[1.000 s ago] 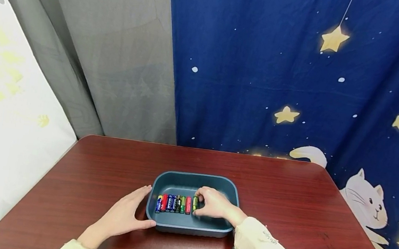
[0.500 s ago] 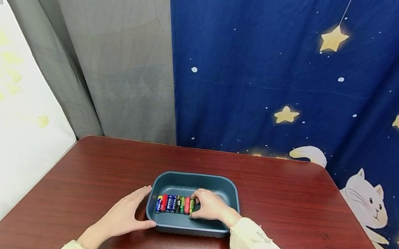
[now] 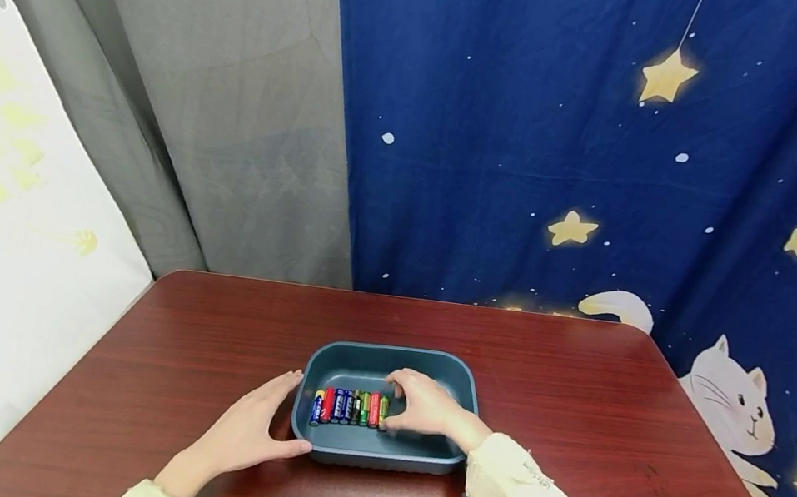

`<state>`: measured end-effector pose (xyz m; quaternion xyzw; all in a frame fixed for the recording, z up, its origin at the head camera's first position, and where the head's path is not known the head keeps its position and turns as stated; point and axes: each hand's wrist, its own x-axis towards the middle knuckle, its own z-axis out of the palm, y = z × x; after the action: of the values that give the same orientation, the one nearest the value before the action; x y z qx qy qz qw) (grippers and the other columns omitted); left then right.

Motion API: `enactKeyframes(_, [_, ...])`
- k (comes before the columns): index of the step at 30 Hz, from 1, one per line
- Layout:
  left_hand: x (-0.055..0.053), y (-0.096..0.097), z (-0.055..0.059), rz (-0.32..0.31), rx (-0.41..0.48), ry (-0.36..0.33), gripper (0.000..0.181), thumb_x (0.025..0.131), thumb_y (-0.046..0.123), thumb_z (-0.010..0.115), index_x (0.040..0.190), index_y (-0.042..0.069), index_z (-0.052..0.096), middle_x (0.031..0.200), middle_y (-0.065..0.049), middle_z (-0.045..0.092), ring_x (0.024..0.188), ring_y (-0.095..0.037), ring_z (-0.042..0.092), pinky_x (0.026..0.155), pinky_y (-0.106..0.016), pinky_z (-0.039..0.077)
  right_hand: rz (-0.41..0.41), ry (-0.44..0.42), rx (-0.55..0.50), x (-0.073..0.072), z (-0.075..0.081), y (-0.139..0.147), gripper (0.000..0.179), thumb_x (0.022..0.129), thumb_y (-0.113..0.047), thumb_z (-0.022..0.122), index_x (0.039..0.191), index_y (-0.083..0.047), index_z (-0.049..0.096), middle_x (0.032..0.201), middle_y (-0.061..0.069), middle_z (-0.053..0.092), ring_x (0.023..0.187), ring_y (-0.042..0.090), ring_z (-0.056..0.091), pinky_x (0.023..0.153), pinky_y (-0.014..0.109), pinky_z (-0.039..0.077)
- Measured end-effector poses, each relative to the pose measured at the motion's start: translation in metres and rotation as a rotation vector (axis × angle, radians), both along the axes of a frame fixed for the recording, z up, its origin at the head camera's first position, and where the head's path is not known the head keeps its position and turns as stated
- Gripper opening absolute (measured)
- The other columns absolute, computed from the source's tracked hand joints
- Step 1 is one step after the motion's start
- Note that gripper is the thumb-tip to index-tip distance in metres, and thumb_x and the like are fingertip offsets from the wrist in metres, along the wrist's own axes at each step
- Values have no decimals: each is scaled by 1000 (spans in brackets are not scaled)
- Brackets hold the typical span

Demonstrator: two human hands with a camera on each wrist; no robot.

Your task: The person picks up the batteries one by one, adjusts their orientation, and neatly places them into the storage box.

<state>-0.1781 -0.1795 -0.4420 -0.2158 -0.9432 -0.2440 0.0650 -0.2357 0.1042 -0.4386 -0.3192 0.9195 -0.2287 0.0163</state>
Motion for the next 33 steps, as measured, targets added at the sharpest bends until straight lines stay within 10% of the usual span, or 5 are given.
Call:
enactKeyframes(15, [1,1,0,-5,8,-17,93,67,60,68,138,8,38,139,-9,41,126,-27,39,96,-51,38,-72,89,-178,14,30,53,58,68,-31,77,117,-8,55,91,3,55,78,20,52,66,25,43])
enactKeyframes(33, [-1,-4,3,-23,-28,29,90,67,59,69,134,5,43,137,-11,43,126,-29,39,96,-50,38,-191,183,-203,31,24,119,54,66,-28,80,111,-8,58,86,-3,53,74,14,50,62,22,43])
